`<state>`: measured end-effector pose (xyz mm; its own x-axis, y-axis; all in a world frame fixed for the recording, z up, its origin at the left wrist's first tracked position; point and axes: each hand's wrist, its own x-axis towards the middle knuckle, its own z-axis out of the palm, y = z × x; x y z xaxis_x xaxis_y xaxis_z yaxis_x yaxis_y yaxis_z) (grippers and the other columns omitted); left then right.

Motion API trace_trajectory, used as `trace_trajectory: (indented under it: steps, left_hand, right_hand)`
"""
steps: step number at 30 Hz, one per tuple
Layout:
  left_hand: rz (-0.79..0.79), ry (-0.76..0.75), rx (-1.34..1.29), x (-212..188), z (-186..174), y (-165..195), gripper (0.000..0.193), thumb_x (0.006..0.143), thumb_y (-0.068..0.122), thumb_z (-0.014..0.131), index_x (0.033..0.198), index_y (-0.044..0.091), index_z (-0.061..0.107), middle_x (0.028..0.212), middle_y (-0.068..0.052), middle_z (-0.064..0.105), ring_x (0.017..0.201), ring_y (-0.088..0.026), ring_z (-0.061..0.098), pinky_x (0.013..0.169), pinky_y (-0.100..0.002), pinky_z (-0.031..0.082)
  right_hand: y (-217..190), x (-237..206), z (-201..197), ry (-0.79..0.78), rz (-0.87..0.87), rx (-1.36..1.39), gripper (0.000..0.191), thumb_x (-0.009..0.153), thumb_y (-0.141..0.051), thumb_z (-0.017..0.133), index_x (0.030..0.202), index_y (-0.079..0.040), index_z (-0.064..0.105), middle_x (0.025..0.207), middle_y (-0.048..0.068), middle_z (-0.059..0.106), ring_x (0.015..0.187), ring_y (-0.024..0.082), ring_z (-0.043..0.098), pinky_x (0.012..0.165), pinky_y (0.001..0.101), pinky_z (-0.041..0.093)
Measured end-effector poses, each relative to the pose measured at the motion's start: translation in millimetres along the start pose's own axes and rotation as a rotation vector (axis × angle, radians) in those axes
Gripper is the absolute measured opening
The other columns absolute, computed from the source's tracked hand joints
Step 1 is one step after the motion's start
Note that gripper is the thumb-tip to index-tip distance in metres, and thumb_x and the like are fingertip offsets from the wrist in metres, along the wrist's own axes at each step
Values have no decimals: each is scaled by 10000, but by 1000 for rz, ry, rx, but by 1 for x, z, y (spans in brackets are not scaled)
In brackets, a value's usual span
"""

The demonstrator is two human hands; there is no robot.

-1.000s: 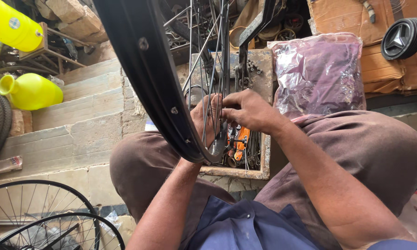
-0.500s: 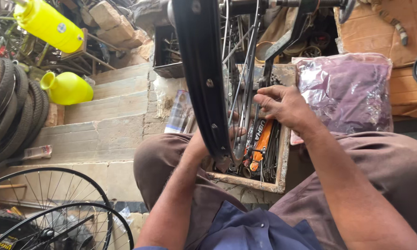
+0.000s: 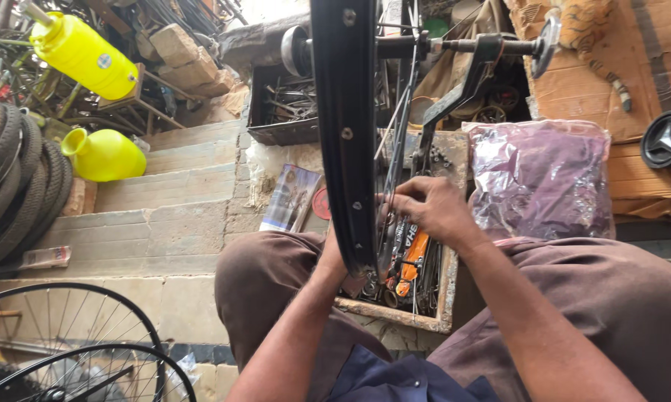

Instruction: The person adjusts the spokes and rim of a bicycle wheel mounted on a truing stand. They rotate the wheel, check alignment, and make small adjustments to the spokes by hand.

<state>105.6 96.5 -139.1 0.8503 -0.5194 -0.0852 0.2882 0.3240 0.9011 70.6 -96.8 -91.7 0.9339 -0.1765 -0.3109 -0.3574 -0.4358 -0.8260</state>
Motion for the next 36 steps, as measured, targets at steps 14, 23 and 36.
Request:
trace_trajectory:
  steps: [14, 23, 36]
  left_hand:
    - [321, 162, 463, 0, 18, -22, 155, 1158, 119, 567, 1143, -17, 640, 965, -22, 592, 847, -79, 568, 692, -250, 491]
    - [674, 166, 1343, 0, 12, -12, 197, 1082, 91, 591, 1263, 25, 634, 1112, -117, 665, 961, -236, 687, 797, -323, 567]
    - [842, -73, 1424, 16, 7, -8, 250, 1098, 160, 579, 1279, -1, 644, 1016, -114, 695, 924, -231, 690, 787, -319, 574]
  right_hand:
    - [2, -9, 12, -55, -96, 199, 285, 907, -82, 690, 1179, -20, 747, 986, 91, 809, 860, 152, 778, 787, 289, 631]
    - [-4, -17, 6, -40, -259, 61, 293, 866, -128, 727, 1135, -14, 753, 1017, 120, 790, 898, 153, 754, 818, 323, 596]
    - [-5, -18, -5, -114, -245, -73, 330, 859, -242, 748, 1119, -38, 748, 1047, 125, 767, 964, 240, 739, 896, 388, 564]
